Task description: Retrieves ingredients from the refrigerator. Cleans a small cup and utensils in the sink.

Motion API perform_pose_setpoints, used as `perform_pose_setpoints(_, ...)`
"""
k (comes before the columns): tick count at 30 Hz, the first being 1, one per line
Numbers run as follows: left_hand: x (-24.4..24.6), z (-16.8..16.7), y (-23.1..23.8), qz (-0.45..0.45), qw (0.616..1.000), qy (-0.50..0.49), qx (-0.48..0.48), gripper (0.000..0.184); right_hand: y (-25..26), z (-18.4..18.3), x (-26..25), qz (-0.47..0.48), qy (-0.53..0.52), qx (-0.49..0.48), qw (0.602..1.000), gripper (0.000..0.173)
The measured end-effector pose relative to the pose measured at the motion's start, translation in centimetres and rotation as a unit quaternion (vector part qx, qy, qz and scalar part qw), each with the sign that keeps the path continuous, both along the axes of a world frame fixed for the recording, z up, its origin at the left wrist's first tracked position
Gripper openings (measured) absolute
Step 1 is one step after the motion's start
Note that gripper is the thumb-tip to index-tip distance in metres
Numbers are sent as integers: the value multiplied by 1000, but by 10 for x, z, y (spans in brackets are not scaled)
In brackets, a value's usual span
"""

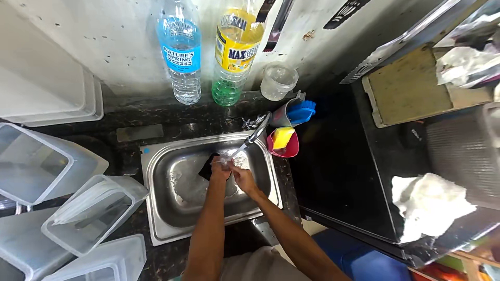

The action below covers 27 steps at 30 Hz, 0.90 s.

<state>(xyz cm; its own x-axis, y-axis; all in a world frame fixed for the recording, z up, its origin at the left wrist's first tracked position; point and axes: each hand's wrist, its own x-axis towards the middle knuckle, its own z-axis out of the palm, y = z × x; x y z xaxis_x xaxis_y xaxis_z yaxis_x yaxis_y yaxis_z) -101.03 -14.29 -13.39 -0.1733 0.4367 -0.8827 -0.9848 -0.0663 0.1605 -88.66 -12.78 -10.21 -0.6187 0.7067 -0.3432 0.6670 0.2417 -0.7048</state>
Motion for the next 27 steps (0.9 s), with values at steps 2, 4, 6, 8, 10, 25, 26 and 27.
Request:
perform_pose_setpoints(2,-2,2,1,7,1000,10,-1,37,1,-7,0,-16,10,2,1000,38)
perform_pose_setpoints(4,-3,2,3,4,1000,21,-12,37,-2,-13,2,-19,21,8,1000,38)
perform_pose_setpoints(6,-2,1,1,-8,1000,17,-7,41,-7,-19,3,-25,24,27,999,39)
perform_pose_setpoints(8,-4,1,7,-13,999,19,-23,36,-9,-22,-1,-20,37,44,998,39)
perform_pose_setpoints(10,-2,2,5,-18,999,28,-25,32,-10,-26,2,-42,44,52,997,37)
perform_pose_setpoints(25,-11,1,-5,-12,1000,-10,10,40,17,-36,9,-194,14,4,981,39)
perform_pose_setpoints(26,-13,3,-10,-21,999,-16,24,41,25,-32,14,-205,-6,-26,978,40)
perform_pose_setpoints(27,-16,5,-13,-39,998,-15,36,42,33,-27,17,-202,-5,-66,977,40)
